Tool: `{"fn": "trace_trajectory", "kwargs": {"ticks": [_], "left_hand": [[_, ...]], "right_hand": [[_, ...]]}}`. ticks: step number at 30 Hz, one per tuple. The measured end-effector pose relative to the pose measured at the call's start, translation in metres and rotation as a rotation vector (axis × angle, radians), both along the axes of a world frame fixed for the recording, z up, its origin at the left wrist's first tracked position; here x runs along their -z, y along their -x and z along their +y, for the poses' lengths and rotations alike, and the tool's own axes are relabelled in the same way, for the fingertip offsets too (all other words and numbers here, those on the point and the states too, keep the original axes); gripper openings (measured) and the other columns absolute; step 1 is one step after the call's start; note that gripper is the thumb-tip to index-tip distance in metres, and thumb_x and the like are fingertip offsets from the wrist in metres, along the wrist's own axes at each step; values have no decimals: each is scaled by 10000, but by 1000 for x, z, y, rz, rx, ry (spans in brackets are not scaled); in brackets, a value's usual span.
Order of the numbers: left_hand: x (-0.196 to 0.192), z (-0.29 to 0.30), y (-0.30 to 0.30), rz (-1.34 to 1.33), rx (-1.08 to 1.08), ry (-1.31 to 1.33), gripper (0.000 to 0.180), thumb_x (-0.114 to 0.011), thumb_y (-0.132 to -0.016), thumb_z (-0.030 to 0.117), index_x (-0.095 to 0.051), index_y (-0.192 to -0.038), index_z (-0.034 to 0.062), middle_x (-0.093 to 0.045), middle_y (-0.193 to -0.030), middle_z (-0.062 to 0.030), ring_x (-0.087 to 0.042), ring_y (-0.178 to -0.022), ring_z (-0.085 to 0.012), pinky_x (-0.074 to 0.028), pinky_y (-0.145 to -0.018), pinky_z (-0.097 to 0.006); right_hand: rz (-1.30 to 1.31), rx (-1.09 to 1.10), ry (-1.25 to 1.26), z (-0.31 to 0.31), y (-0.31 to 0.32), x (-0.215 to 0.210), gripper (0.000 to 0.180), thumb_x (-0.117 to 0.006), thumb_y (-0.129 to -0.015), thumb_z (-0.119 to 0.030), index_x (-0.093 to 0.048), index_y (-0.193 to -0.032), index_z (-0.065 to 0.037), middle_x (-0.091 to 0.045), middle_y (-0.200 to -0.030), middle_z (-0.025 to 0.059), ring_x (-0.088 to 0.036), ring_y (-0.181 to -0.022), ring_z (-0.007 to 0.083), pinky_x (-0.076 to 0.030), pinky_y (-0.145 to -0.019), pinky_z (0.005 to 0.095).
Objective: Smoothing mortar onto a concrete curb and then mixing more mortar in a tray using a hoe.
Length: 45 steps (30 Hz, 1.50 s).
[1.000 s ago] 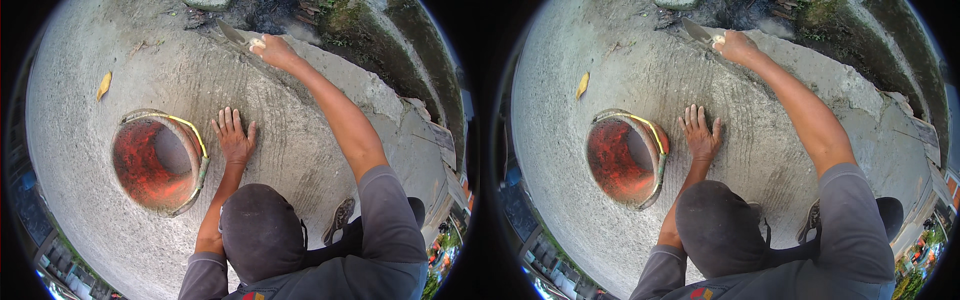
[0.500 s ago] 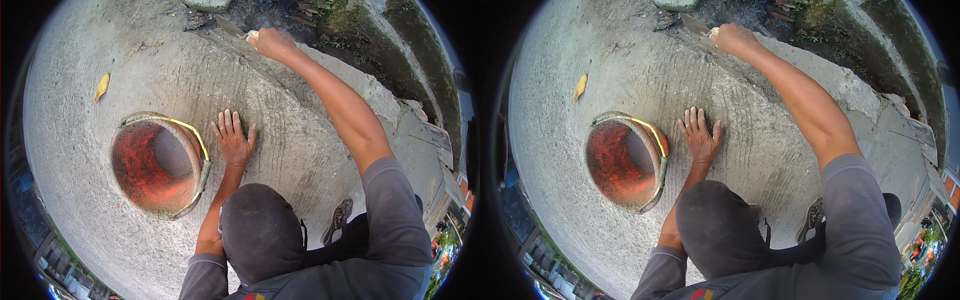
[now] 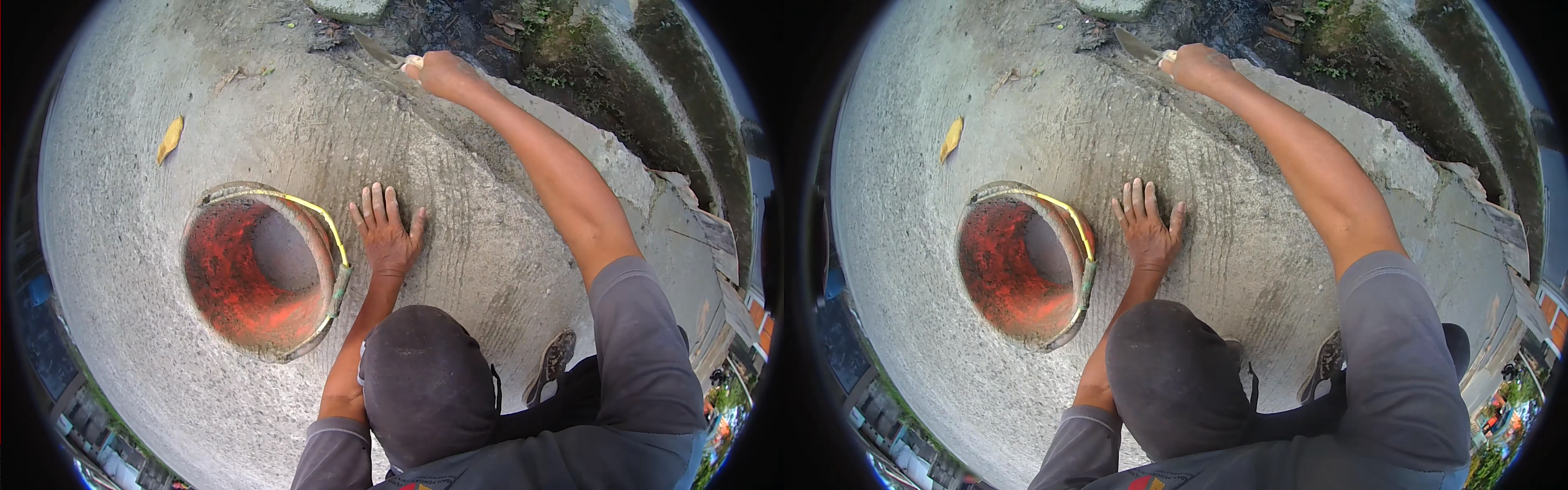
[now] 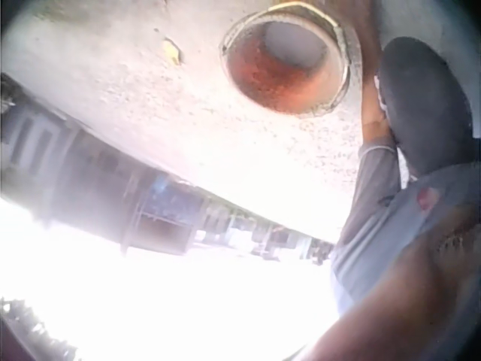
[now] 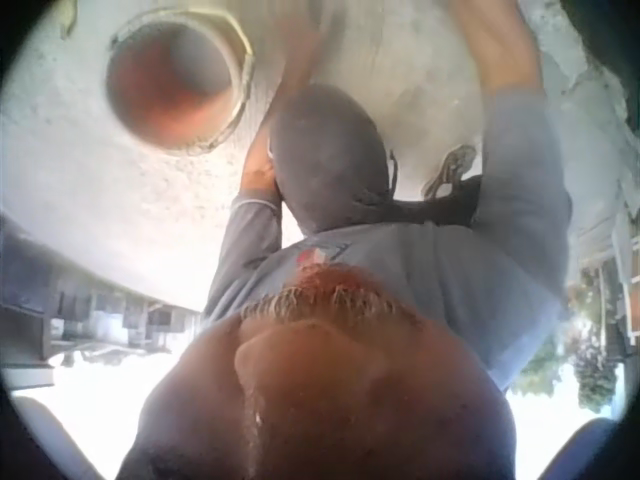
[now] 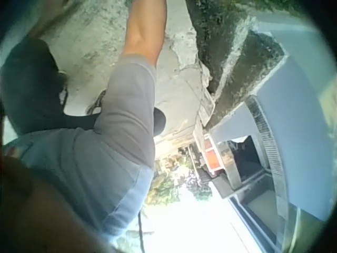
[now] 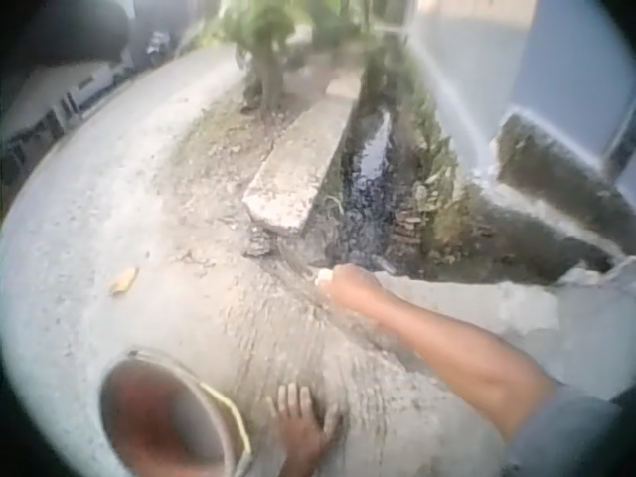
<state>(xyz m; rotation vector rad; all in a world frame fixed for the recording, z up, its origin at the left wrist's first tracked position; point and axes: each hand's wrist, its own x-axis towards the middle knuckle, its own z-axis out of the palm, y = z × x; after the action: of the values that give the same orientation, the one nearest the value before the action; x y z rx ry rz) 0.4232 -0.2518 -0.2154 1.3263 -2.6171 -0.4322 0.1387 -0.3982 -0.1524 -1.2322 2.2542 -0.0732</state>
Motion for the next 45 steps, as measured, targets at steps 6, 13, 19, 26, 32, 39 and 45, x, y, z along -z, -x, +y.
{"fn": "trace_trajectory", "kwargs": {"ticks": [6,13,19,26,32,39,45], "left_hand": [[3,-2,0,59,5,-15,669,-499,-990,515,-438,-1427,12,-377,-1522,-213,-241,-1487,-359,-80,-1223,-583],[-1,2,-1,-1,9,-42,705,-535,-965,540,-433,-1429,19,-360,-1530,-205,-223,-1492,-358,-74,-1226,-581],[7,1,6,33,24,-36,720,-533,-962,547,-421,-1444,23,-356,-1533,-203,-213,-1496,-357,-73,-1226,-582],[-2,2,5,38,21,-15,694,-528,-970,528,-431,-1441,28,-361,-1537,-210,-237,-1488,-363,-70,-1226,-577],[5,1,4,27,20,1,679,-516,-977,520,-434,-1437,28,-362,-1535,-211,-228,-1491,-361,-71,-1227,-575],[5,1,-5,42,15,23,665,-516,-979,517,-448,-1429,32,-384,-1517,-217,-263,-1477,-363,-86,-1225,-577],[3,2,3,25,19,30,663,-516,-979,518,-451,-1428,34,-388,-1515,-218,-267,-1475,-365,-91,-1223,-578]], "right_hand": [[-2,-69,89,-27,-25,34,509,-548,-950,-498,-710,-1147,-58,-718,-1132,162,-689,-1062,340,-548,-884,458],[135,41,-65,44,61,18,516,-535,-970,-479,-720,-1087,-12,-721,-1087,191,-703,-1014,347,-548,-864,467],[-136,103,21,3,-23,12,548,-530,-961,-489,-704,-1090,14,-729,-1015,204,-713,-937,369,-548,-847,480],[218,-18,-100,139,62,9,555,-535,-969,-488,-705,-1034,37,-724,-983,206,-721,-902,311,-568,-804,448],[-331,163,88,59,17,-1,644,-515,-969,-550,-658,-778,48,-645,-616,157,-673,-537,265,-554,-528,428],[-17,-128,63,123,33,41,631,-530,-961,-565,-698,-865,36,-657,-650,178,-686,-575,287,-560,-578,442],[-108,120,-44,110,32,-5,611,-524,-969,-556,-708,-1041,22,-722,-897,200,-725,-800,309,-579,-736,448]]}}
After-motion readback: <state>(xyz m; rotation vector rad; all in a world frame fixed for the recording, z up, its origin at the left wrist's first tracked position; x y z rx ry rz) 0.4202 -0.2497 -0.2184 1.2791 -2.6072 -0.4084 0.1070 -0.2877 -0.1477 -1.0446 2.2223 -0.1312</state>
